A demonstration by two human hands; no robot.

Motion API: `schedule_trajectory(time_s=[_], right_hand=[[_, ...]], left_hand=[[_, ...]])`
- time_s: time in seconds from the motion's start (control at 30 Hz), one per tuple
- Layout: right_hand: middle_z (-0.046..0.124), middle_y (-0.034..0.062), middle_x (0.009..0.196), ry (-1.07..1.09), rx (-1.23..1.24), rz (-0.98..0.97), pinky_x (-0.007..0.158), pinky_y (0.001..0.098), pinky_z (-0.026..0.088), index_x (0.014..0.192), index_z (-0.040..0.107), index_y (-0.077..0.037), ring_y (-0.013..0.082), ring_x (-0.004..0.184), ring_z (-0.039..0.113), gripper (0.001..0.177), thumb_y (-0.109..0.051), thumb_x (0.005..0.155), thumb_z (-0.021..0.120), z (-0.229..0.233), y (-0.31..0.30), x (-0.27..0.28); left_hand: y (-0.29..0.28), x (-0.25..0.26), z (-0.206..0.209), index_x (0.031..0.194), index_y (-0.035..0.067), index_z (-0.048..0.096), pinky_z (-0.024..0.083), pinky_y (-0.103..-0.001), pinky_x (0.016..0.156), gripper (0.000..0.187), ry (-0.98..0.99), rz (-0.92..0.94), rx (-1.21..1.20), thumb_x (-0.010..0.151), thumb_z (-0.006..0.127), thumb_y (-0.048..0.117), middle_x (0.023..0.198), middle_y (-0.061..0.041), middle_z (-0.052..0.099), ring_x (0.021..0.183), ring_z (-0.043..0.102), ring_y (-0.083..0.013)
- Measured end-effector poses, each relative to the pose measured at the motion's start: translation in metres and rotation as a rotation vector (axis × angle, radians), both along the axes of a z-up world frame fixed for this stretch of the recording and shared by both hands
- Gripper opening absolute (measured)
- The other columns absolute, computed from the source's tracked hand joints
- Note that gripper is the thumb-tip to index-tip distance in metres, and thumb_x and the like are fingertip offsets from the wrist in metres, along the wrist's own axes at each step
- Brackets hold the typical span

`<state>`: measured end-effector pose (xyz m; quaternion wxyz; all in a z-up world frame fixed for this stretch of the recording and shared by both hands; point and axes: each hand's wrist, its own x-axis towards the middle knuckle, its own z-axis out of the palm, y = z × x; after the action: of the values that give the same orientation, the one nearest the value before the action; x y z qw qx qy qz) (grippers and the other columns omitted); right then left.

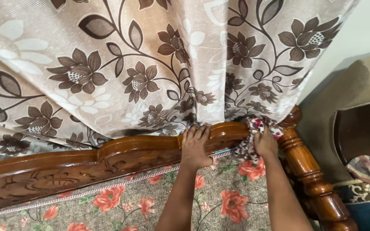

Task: The person wipes the wooden headboard of a bed with a patterned cloth, then sprays a cleaning solution from a bottle onto the wood and continues wiping. The person focuses on the carved sections and the right post of the headboard.

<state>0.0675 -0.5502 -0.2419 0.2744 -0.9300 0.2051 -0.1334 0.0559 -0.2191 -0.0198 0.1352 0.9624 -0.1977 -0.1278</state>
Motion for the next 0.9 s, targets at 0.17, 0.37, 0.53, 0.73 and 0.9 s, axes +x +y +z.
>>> schedule_trajectory(time_s=[0.17, 0.37, 0.53, 0.73, 0.9], right_hand=[[0.051, 0.0256, 0.150, -0.045, -0.006, -0.090, 0.112, 0.0505, 0.044, 0.152, 0.040, -0.003, 0.0435, 0.135, 0.052, 0.062, -0.034, 0.099, 0.051, 0.017, 0.019, 0.010], [0.037, 0.0190, 0.160, -0.010, 0.354, -0.081, 0.109, 0.0512, 0.047, 0.155, 0.034, -0.010, 0.0394, 0.133, 0.052, 0.060, -0.026, 0.099, 0.048, 0.096, 0.131, -0.024], [0.041, 0.0201, 0.157, -0.230, -0.231, 0.219, 0.119, 0.0563, 0.033, 0.152, 0.040, -0.007, 0.0448, 0.144, 0.041, 0.053, -0.027, 0.105, 0.054, 0.097, 0.152, -0.034], [0.046, 0.0314, 0.150, -0.227, 0.188, 0.017, 0.117, 0.0501, 0.035, 0.153, 0.039, 0.001, 0.0480, 0.139, 0.045, 0.059, -0.028, 0.103, 0.044, 0.018, 0.070, -0.002], [0.050, 0.0339, 0.145, -0.233, 0.021, 0.012, 0.114, 0.0511, 0.038, 0.150, 0.041, 0.004, 0.0485, 0.135, 0.048, 0.062, -0.034, 0.101, 0.044, -0.020, 0.027, 0.010]], left_hand=[[0.001, 0.002, -0.005, 0.161, 0.024, 0.020, 0.001, -0.044, 0.129, 0.130, -0.019, 0.001, -0.044, 0.054, 0.092, 0.043, 0.165, -0.002, 0.030, 0.155, 0.018, -0.0271], [0.000, 0.002, -0.012, 0.161, 0.023, 0.017, 0.000, -0.045, 0.128, 0.138, -0.039, -0.023, 0.002, 0.051, 0.095, 0.053, 0.164, -0.003, 0.028, 0.155, 0.016, -0.0285], [0.000, 0.002, -0.017, 0.161, 0.020, 0.017, -0.001, -0.045, 0.128, 0.142, -0.014, -0.012, -0.021, 0.049, 0.096, 0.053, 0.165, -0.004, 0.026, 0.154, 0.016, -0.0304], [0.003, -0.003, -0.014, 0.161, 0.017, 0.025, 0.003, -0.045, 0.129, 0.128, -0.090, -0.043, -0.011, 0.056, 0.092, 0.044, 0.163, -0.003, 0.033, 0.153, 0.022, -0.0295], [0.008, -0.002, -0.009, 0.159, 0.015, 0.025, 0.004, -0.046, 0.128, 0.125, -0.112, -0.057, -0.068, 0.058, 0.090, 0.050, 0.161, -0.005, 0.034, 0.152, 0.022, -0.0306]])
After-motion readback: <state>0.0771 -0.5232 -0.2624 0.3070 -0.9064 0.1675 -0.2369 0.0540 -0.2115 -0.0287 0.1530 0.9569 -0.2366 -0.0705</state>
